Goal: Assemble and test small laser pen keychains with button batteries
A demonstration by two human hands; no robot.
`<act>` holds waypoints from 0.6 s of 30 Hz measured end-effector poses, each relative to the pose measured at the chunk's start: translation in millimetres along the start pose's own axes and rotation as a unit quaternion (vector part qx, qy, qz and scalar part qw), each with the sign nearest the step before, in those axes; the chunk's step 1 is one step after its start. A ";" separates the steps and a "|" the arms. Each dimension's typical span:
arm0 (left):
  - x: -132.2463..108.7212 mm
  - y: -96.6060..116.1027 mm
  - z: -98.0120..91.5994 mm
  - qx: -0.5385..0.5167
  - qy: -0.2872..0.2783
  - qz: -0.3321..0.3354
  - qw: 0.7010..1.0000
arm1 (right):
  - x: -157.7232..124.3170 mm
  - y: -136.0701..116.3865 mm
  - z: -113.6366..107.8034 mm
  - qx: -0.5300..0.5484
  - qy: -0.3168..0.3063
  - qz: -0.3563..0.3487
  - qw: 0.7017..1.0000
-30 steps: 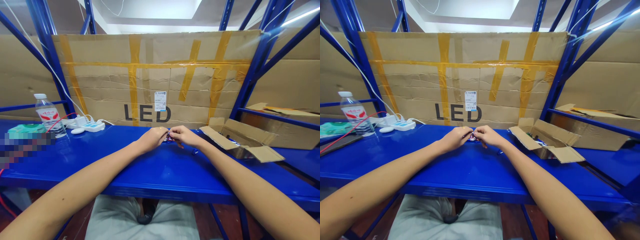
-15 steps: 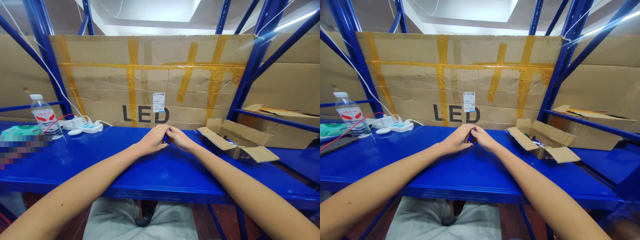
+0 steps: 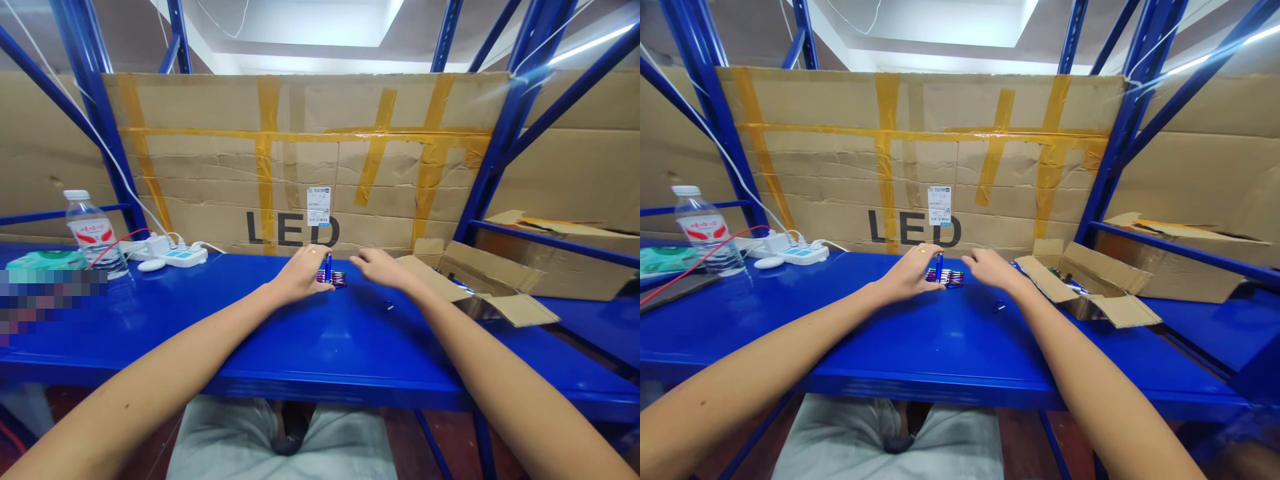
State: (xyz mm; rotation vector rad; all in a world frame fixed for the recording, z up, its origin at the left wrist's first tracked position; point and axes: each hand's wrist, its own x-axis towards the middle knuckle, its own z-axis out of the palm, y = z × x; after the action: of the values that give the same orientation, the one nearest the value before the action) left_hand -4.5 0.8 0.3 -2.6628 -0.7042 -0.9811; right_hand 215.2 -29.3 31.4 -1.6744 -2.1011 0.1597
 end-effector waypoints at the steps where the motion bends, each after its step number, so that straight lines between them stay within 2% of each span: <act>1: 0.2 -0.5 -0.4 0.012 -0.002 -0.007 1.000 | -2.1 4.8 -9.5 -0.067 -0.052 0.036 0.996; 3: 0.7 -0.9 -1.4 0.032 -0.007 -0.019 0.999 | -7.8 12.2 -23.0 -0.141 -0.193 0.117 0.964; 4: 1.0 -0.8 -1.8 0.040 -0.009 -0.020 0.999 | -10.8 14.4 -26.4 -0.155 -0.243 0.153 0.945; 6: 1.3 -0.6 -2.4 0.049 -0.009 -0.016 0.999 | -15.3 15.7 -27.0 -0.163 -0.317 0.195 0.914; 8: 1.4 -0.2 -2.7 0.052 -0.008 -0.010 0.999 | -16.9 14.3 -23.0 -0.169 -0.365 0.215 0.890; 11: 1.3 1.6 -3.3 0.051 -0.005 -0.011 0.999 | -15.5 11.6 -16.3 -0.163 -0.390 0.214 0.881; 15: 1.5 5.9 -5.2 0.023 -0.002 -0.040 0.999 | -15.1 9.1 -11.3 -0.107 -0.364 0.191 0.905; 18: 1.2 7.8 -6.2 -0.030 0.010 -0.070 0.997 | -16.0 7.1 -7.2 -0.109 -0.334 0.170 0.921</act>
State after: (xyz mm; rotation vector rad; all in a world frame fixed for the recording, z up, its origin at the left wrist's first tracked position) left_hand -3.2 -7.6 5.4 -2.6803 -0.8808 -1.0783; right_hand 227.1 -43.9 31.0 -2.3687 -2.3182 0.7194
